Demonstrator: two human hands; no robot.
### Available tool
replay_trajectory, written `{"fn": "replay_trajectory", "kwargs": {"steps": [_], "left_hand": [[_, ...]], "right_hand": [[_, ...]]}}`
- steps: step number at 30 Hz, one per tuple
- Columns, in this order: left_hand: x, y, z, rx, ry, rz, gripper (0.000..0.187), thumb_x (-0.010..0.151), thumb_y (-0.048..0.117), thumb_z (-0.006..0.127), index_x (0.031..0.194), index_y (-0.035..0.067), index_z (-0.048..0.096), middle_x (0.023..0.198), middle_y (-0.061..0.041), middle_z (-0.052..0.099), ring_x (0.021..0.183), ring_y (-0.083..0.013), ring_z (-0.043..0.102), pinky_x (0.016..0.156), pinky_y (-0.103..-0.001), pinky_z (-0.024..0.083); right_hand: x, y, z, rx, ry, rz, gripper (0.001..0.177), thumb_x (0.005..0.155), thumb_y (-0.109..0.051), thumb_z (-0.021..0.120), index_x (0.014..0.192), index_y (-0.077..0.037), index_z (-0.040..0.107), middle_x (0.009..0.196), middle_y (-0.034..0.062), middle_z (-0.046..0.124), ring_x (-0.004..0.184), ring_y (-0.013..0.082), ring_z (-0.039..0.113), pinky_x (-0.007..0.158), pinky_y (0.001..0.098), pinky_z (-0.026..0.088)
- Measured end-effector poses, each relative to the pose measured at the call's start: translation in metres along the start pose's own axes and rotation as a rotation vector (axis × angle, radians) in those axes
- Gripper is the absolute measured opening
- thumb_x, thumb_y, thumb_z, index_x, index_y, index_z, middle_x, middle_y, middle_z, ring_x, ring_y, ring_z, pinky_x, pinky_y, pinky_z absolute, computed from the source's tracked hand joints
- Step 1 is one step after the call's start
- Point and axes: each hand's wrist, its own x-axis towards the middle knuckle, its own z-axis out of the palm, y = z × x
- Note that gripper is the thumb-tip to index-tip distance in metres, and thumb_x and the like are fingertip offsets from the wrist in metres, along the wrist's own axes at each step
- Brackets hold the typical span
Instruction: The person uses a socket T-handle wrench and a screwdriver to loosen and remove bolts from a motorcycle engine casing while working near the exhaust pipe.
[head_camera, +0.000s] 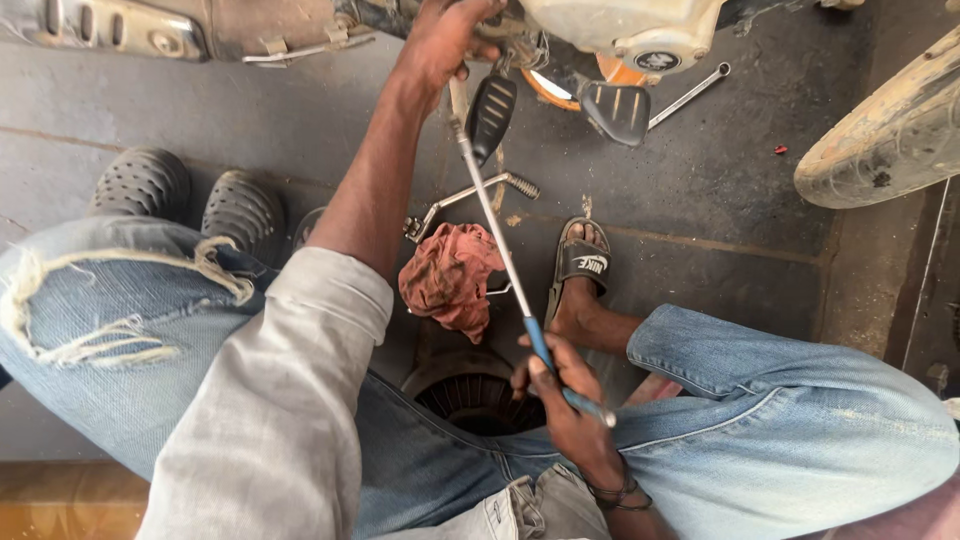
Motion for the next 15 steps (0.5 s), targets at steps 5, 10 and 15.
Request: {"fn": "replay_trajectory", "kwargs": {"steps": [5, 10, 15], "left_hand": [[0.001, -0.013, 0.005, 0.060, -0.005, -0.003, 0.065, 0.093, 0.059, 0.058, 0.132, 0.008, 0.068, 0.128, -0.008, 0.074, 0.105, -0.0156, 0.071, 0.078, -0.037, 0.058], [-0.003, -0.014, 0.008, 0.012, 0.012, 0.018, 0.074, 0.091, 0.060, 0.058, 0.145, 0.009, 0.050, 0.135, -0.014, 0.063, 0.112, -0.0233, 0.067, 0.082, -0.042, 0.060], [0.001, -0.015, 0.006, 0.110, 0.041, 0.010, 0.075, 0.090, 0.060, 0.060, 0.144, 0.009, 0.051, 0.136, -0.016, 0.062, 0.120, -0.0277, 0.061, 0.090, -0.047, 0.056]], "right_hand": [[-0.006, 0.011, -0.003, 0.031, -0.013, -0.172, 0.033, 0.107, -0.021, 0.053, 0.129, 0.004, 0.056, 0.082, 0.0079, 0.067, 0.077, 0.0135, 0.065, 0.072, 0.0295, 0.056], [0.001, 0.010, 0.014, 0.108, 0.086, -0.154, 0.034, 0.106, -0.022, 0.052, 0.130, 0.002, 0.055, 0.081, 0.0070, 0.066, 0.075, 0.0139, 0.064, 0.070, 0.0298, 0.055], [0.027, -0.001, 0.053, 0.182, 0.057, -0.141, 0.031, 0.107, -0.023, 0.051, 0.128, -0.001, 0.057, 0.081, 0.0070, 0.065, 0.076, 0.0147, 0.065, 0.071, 0.0302, 0.057]]}}
